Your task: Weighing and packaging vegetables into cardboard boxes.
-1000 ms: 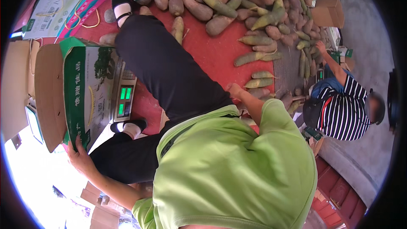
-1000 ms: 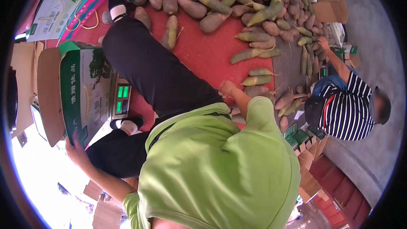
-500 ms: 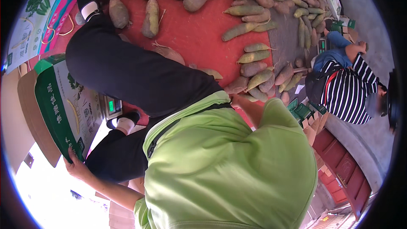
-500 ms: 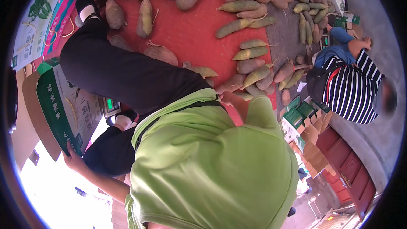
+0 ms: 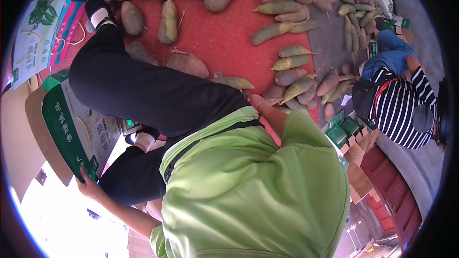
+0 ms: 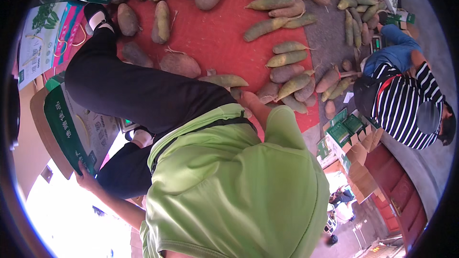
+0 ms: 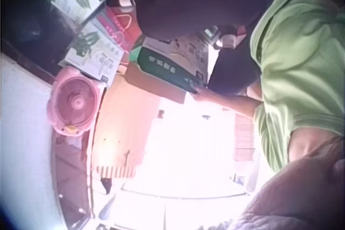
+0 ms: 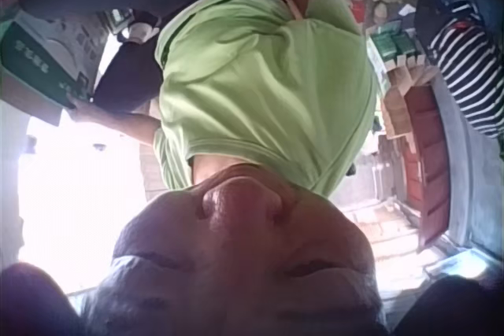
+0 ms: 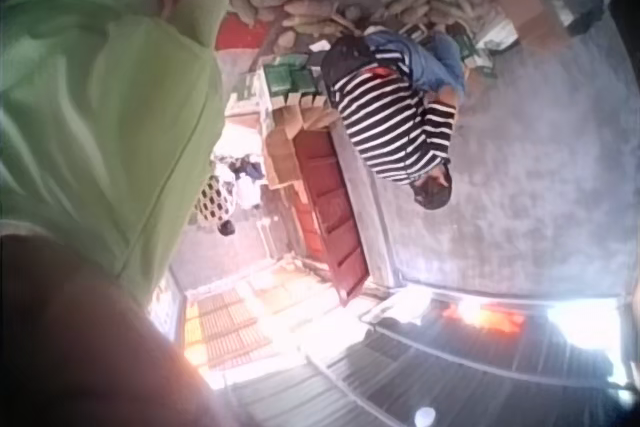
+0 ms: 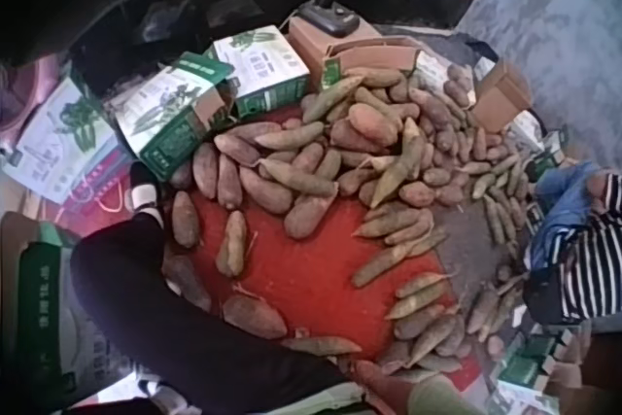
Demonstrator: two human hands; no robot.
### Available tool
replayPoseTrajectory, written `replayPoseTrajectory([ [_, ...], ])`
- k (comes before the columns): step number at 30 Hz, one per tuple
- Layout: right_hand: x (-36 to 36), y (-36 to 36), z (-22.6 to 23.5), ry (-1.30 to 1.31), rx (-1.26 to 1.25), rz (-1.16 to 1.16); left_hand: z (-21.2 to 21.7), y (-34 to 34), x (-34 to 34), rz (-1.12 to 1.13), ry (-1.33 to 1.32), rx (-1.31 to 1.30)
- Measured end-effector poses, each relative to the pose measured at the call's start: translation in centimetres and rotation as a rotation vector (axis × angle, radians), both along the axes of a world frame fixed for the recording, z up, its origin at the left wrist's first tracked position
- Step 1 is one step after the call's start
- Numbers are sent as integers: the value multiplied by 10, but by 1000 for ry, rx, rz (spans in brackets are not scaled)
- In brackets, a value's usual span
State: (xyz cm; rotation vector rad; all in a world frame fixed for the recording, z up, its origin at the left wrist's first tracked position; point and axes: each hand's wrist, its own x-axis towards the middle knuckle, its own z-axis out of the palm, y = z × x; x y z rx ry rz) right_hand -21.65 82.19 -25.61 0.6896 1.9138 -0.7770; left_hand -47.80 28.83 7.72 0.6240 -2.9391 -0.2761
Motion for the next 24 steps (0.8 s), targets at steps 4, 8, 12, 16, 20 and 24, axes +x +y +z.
replayPoseTrajectory([
  [4,-14,13,-8,-212,-83,53,-3,0,-1,-32,-4,-32],
  [8,-25,4,1,-115,48,-122,-1,1,0,-14,5,-16],
  [12,-11,2,-11,-82,64,-29,0,9,-2,12,11,-1],
  [16,-8,-22,-17,-88,159,123,0,7,-3,12,9,24],
  [20,-20,-26,-11,-56,165,205,-1,5,-1,6,12,-24],
  [24,-29,-20,10,28,157,144,-2,6,-2,3,15,1],
])
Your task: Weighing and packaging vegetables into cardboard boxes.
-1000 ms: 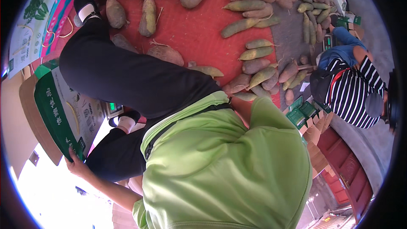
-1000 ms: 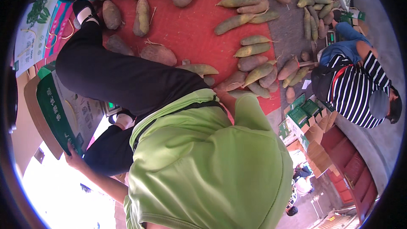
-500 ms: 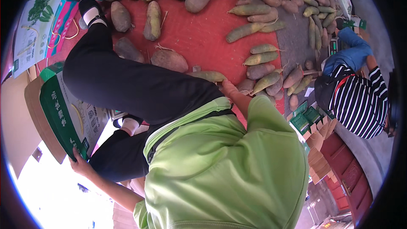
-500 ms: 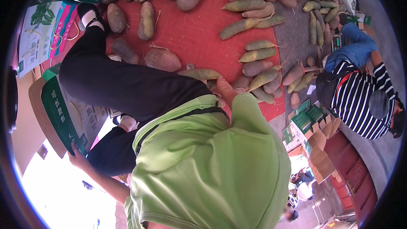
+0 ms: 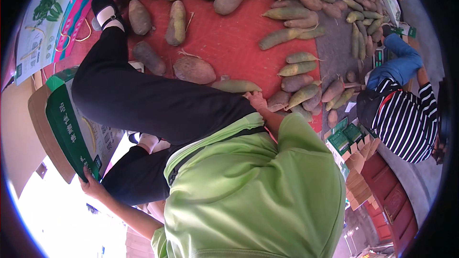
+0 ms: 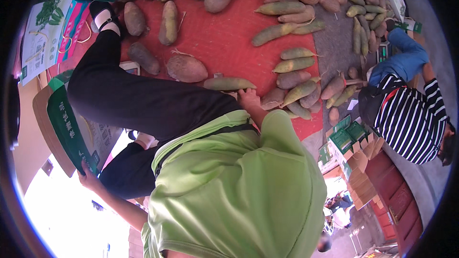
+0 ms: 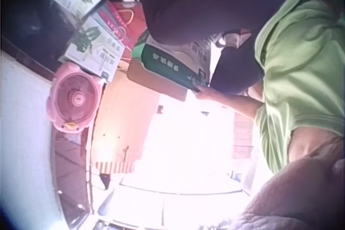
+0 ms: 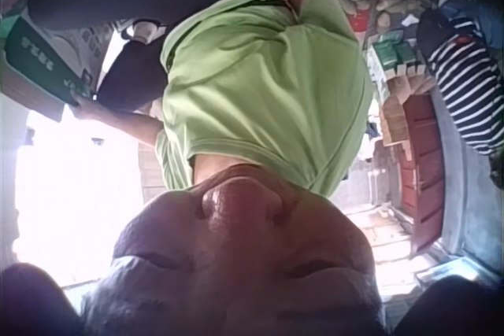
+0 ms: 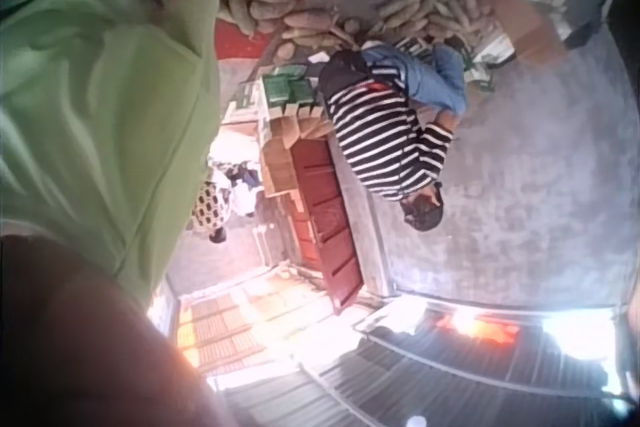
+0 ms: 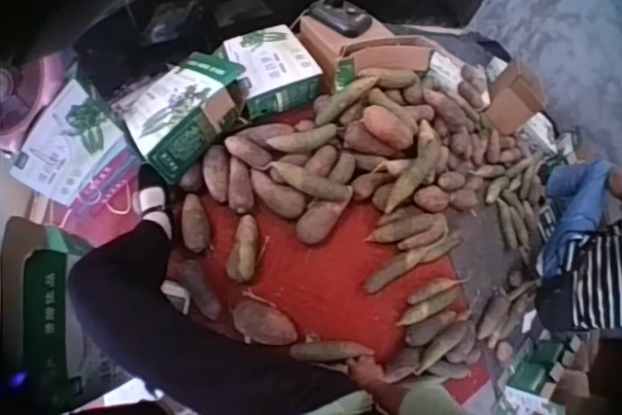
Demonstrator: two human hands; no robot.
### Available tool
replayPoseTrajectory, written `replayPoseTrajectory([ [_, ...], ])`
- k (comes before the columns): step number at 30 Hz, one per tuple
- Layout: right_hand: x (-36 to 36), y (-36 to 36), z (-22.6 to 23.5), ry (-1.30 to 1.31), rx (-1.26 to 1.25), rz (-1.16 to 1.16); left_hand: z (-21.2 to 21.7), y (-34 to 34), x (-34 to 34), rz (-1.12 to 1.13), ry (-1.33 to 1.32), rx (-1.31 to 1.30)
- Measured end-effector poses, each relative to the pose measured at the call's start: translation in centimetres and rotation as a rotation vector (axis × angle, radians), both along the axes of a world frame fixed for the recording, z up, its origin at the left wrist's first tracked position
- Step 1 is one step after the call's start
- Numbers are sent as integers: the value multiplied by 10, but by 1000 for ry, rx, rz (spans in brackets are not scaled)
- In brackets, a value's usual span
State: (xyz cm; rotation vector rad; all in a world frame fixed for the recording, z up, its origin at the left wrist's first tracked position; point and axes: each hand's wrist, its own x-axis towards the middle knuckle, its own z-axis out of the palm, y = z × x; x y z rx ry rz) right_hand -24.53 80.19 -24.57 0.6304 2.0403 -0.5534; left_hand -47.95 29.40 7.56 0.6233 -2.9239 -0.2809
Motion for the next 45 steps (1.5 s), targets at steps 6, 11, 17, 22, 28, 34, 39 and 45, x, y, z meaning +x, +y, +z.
replayPoseTrajectory([
  [6,-33,45,40,255,85,115,-2,0,1,-6,11,5],
  [11,-78,85,46,404,171,-16,-2,5,1,-18,30,33],
  [17,-155,120,42,347,158,-605,-7,-8,4,-29,69,41],
  [22,-175,116,22,361,231,-688,-7,-1,4,-43,43,-54],
  [28,-176,123,-1,419,237,-813,-6,0,6,-17,52,0],
  [34,-196,141,2,468,54,-948,9,27,2,-133,70,-230],
  [39,-235,133,55,546,71,-816,13,32,7,-37,16,-249],
  [45,-270,124,125,563,380,-285,17,38,3,12,52,-210],
])
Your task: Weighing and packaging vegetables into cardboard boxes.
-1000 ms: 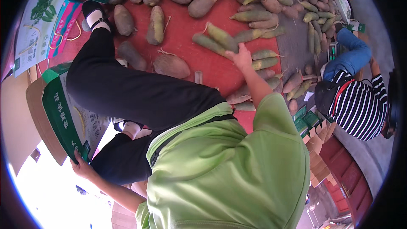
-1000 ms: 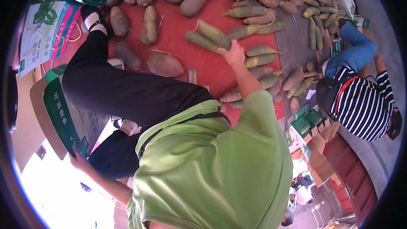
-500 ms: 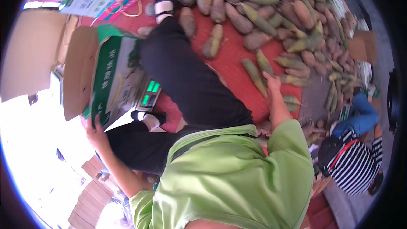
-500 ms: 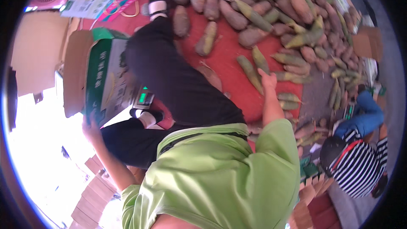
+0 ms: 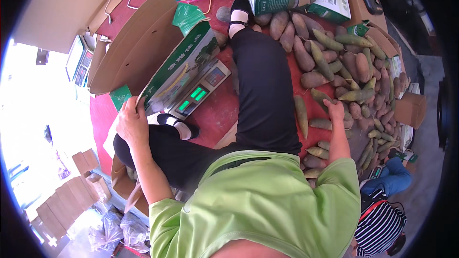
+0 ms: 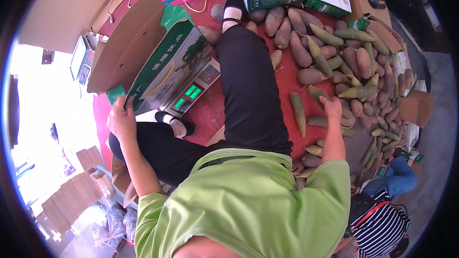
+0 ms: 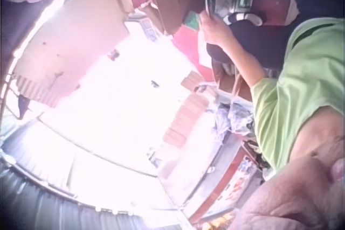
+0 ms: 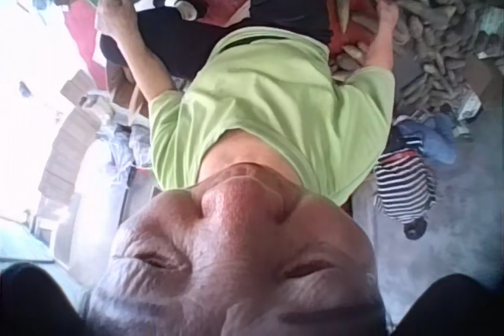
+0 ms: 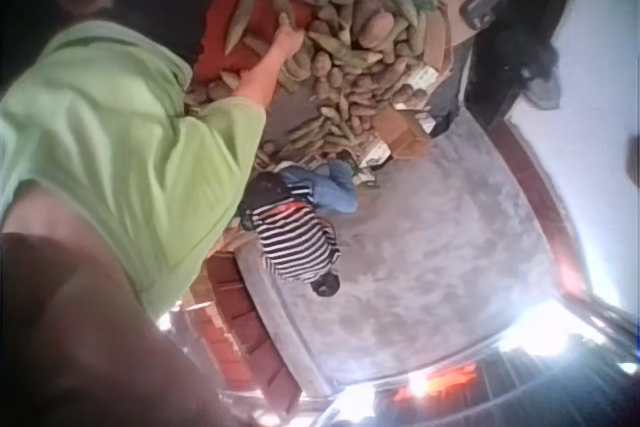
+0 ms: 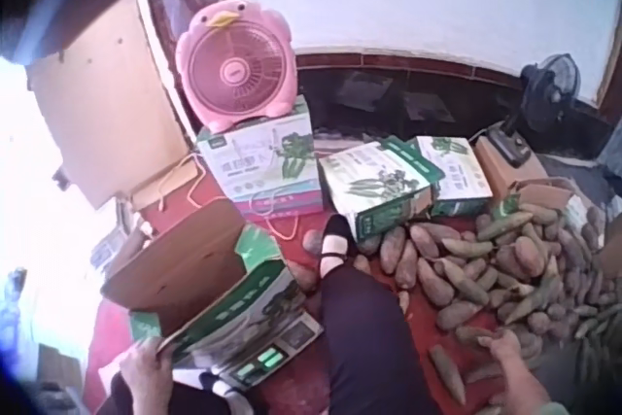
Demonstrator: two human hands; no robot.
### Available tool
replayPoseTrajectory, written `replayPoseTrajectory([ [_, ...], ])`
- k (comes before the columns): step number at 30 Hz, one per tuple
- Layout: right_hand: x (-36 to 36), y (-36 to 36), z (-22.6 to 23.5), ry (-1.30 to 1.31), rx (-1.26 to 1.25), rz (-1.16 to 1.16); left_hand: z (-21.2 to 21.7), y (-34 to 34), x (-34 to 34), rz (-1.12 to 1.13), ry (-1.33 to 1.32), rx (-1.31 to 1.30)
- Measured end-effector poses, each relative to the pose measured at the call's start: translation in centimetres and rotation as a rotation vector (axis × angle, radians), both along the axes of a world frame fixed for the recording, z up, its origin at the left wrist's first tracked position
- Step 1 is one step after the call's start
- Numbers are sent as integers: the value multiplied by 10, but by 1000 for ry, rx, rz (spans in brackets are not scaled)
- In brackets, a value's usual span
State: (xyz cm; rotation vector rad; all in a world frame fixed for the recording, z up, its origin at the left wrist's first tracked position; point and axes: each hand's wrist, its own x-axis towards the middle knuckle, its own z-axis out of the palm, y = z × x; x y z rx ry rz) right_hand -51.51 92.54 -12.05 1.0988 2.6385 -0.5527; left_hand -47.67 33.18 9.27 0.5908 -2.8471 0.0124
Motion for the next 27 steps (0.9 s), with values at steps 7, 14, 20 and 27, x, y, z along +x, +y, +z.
replayPoseTrajectory([
  [7,-62,-40,87,96,-248,197,0,-4,4,22,-21,30],
  [14,-158,-152,196,555,-548,550,12,-1,7,25,-138,73],
  [20,-203,-280,289,640,-730,1027,19,-8,12,12,-142,103],
  [27,-201,-434,262,581,-421,1529,15,-10,12,6,-126,117],
])
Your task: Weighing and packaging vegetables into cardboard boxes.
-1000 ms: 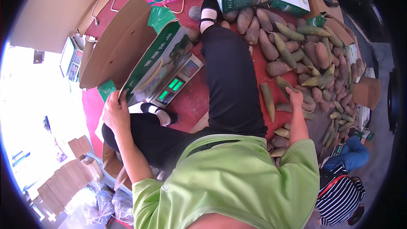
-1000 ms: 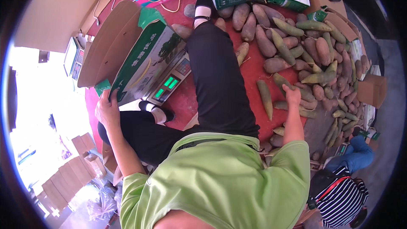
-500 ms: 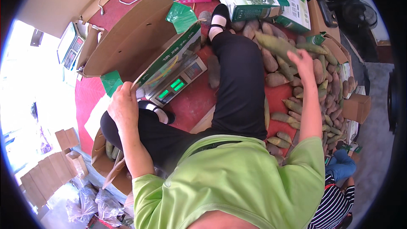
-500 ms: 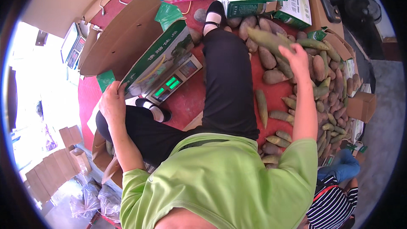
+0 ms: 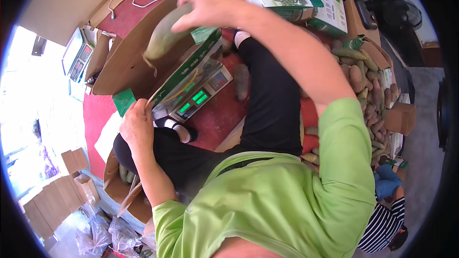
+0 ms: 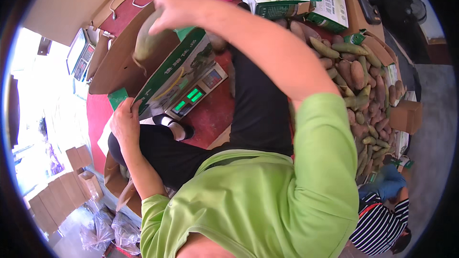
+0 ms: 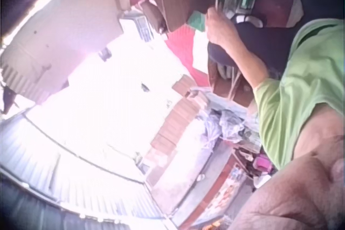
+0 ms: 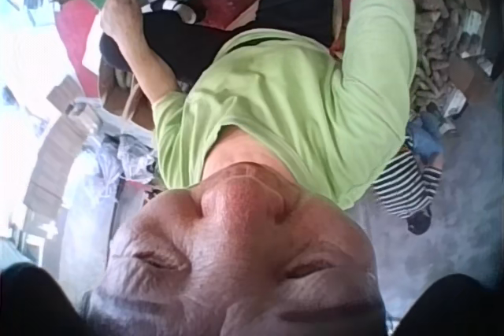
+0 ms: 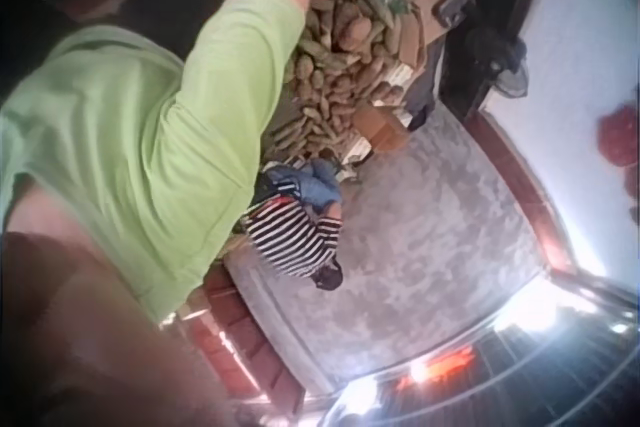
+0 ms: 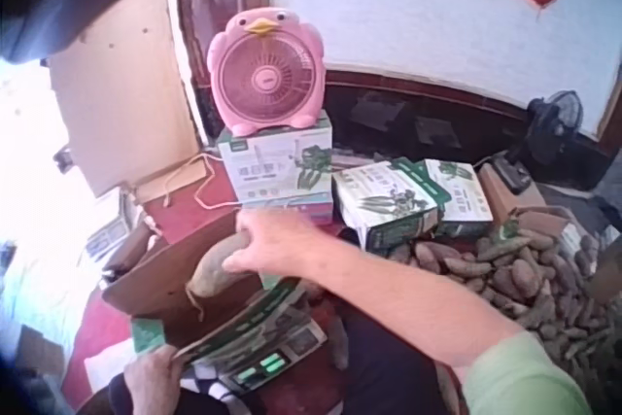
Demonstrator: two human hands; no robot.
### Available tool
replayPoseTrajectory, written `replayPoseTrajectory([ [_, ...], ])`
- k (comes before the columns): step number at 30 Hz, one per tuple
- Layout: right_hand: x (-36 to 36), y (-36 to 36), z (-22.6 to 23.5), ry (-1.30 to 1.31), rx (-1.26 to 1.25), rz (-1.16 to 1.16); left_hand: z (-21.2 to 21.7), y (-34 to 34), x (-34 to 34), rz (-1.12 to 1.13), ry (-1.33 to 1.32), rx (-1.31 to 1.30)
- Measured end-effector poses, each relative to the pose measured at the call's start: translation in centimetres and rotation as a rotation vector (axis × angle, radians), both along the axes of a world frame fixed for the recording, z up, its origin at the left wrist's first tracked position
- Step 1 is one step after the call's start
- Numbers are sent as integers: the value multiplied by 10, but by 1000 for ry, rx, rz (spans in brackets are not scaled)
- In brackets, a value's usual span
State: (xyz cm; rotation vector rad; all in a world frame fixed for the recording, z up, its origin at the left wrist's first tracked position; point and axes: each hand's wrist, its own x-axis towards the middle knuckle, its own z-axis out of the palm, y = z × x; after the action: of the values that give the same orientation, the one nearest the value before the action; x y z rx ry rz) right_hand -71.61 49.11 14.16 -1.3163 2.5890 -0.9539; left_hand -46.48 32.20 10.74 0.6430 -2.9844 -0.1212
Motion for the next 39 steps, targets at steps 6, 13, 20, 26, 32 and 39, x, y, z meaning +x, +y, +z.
replayPoseTrajectory([
  [6,24,-64,-33,-85,550,248,-1,2,3,5,11,-9],
  [13,8,-44,-38,-78,346,332,-5,-4,7,9,26,-84],
  [20,-24,141,-63,-190,-216,-131,-10,-4,3,22,5,-111],
  [26,45,323,-207,-219,214,-587,-21,-13,5,-8,54,-158],
  [32,205,469,-378,-351,916,-508,-31,-17,-1,-52,92,-76],
  [39,317,442,-392,-844,861,-866,-31,-21,4,-55,128,-78],
])
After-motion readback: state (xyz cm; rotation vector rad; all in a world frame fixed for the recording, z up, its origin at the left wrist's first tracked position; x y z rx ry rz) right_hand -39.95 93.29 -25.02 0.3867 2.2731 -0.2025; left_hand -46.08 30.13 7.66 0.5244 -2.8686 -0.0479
